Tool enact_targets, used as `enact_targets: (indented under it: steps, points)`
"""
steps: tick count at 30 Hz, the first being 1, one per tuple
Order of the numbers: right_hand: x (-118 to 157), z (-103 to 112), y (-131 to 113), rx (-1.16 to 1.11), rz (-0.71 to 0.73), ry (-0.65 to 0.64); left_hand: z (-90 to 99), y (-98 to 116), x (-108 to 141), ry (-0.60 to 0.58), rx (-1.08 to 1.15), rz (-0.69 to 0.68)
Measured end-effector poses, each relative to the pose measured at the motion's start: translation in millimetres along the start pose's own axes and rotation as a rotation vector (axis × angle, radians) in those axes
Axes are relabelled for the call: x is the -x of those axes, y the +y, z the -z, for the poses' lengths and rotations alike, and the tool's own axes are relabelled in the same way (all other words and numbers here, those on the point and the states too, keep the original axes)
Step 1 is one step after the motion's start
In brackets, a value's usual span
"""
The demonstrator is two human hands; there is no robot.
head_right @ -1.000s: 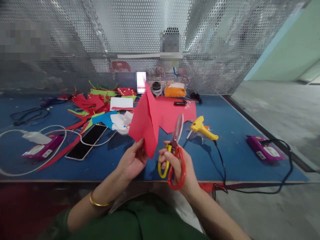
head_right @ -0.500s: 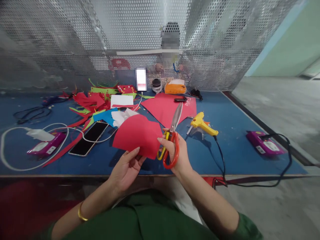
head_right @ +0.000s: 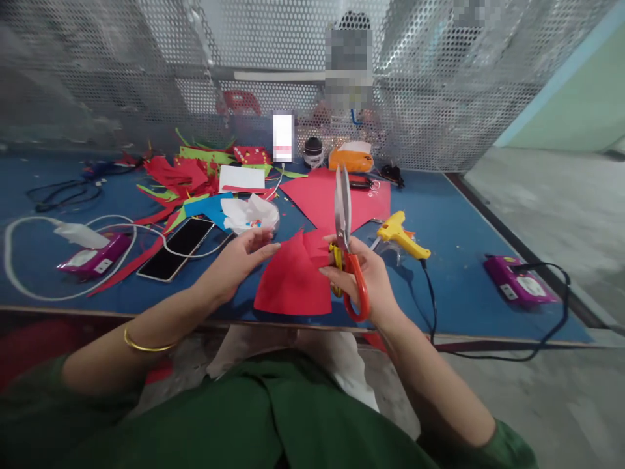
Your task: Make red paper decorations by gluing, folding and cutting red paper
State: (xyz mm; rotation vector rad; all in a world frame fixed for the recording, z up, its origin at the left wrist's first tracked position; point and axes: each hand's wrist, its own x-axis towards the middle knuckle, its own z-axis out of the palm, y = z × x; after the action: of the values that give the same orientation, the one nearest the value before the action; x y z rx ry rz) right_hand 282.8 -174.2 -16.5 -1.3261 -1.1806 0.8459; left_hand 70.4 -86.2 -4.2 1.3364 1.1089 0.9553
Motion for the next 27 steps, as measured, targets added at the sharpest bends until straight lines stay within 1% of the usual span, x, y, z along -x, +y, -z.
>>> enact_targets:
  steps: [2, 4, 7, 9, 11, 12, 14, 16, 17, 18, 20, 22, 23, 25, 27]
  points:
    - [0.8, -0.2, -1.9, 0.029, 0.026, 0.053, -7.0, -13.1, -0.8, 0.007, 0.206, 0.193]
    - [0.9, -0.3, -4.4, 0.040, 0.047, 0.095, -9.3, -20.1, 4.0, -0.033, 0.344, 0.349]
    - [0.1, -1.3, -8.1, 0.045, 0.050, 0.146, -9.8, -19.1, 8.1, -0.127, 0.438, 0.495]
    - [-0.3, -2.4, -9.3, 0.047, 0.047, 0.170, -11.8, -14.8, 4.7, -0.173, 0.466, 0.535]
    - [-0.1, -3.4, -9.3, 0.047, 0.053, 0.192, -15.4, -10.5, -2.6, -0.184, 0.491, 0.499]
    - [0.2, -3.6, -9.0, 0.049, 0.056, 0.205, -17.3, -9.0, -7.1, -0.169, 0.501, 0.437]
    - [1.3, -3.1, -8.5, 0.038, 0.046, 0.222, -20.5, -7.9, -16.1, -0.123, 0.510, 0.259]
    - [4.2, -0.2, -8.3, 0.001, -0.021, 0.202, -21.5, -10.6, -23.5, -0.086, 0.480, 0.107]
    - [6.9, 2.5, -8.1, -0.030, -0.082, 0.182, -21.2, -13.6, -26.2, -0.078, 0.448, 0.078]
    - [11.0, 6.4, -7.6, -0.065, -0.154, 0.157, -20.3, -17.5, -28.0, -0.079, 0.405, 0.091]
    - [23.5, 17.0, -4.9, -0.130, -0.296, 0.097, -17.0, -27.3, -29.1, -0.088, 0.297, 0.188]
    - [41.9, 30.5, 0.2, -0.181, -0.375, 0.001, -12.4, -36.5, -26.8, -0.090, 0.188, 0.256]
    - [52.5, 37.6, 3.4, -0.194, -0.387, -0.067, -10.0, -39.7, -24.7, -0.090, 0.138, 0.272]
    - [74.4, 50.3, 9.7, -0.218, -0.350, -0.210, -5.3, -42.3, -18.5, -0.099, 0.030, 0.275]
    - [93.4, 59.7, 14.4, -0.232, -0.341, -0.298, -1.8, -39.6, -10.2, -0.100, -0.145, 0.204]
